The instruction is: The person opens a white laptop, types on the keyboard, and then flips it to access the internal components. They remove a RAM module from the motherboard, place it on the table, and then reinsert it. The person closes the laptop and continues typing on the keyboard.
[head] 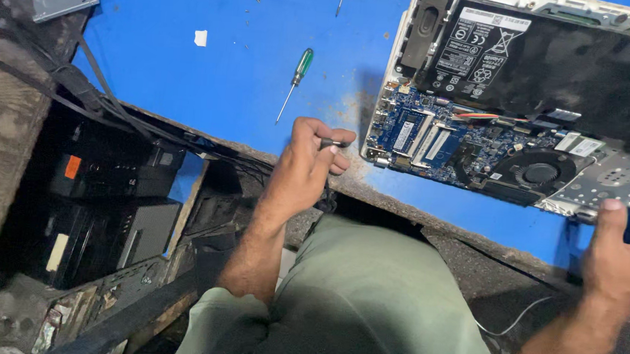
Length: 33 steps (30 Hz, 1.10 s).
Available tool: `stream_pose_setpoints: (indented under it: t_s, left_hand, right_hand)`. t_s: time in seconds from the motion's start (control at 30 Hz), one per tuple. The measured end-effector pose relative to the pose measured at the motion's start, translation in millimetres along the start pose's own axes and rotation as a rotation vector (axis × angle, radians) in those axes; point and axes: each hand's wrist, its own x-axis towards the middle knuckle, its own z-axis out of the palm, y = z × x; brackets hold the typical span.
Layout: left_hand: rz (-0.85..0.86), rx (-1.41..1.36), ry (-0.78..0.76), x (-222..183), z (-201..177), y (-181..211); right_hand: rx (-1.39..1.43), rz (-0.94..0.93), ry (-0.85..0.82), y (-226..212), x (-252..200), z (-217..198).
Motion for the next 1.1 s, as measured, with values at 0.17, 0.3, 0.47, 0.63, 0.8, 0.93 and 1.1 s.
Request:
stream_pose_setpoints:
  t_s: [0.17,0.3,0.47,0.63,0.8,0.93,1.1]
  left_hand:
    - [-0.018,-0.003,-0.016,5,0,4]
    - [0.005,0.208,0.118,15,3,9]
    - [-0.034,0.316,0.143,28,6,12]
    - [-0.016,0.426,0.101,34,6,15]
    - [0.028,0.44,0.073,37,5,12]
    - [-0.012,0.389,0.037,37,4,11]
    - [-0.001,0.412,0.04,36,6,11]
  right_hand:
    - [0.139,-0.073,0.032,-22,-1,19]
    - [0.371,0.132,0.062,-35,0,28]
    - [0.303,0.099,0.05,-31,-1,29]
    - [0.274,0.096,0.061,-24,-4,30]
    - [0.289,0.109,0.03,-33,-1,30]
    - [0.317,0.082,0.037,-43,3,30]
    - [0.282,0.079,0.054,-36,1,31]
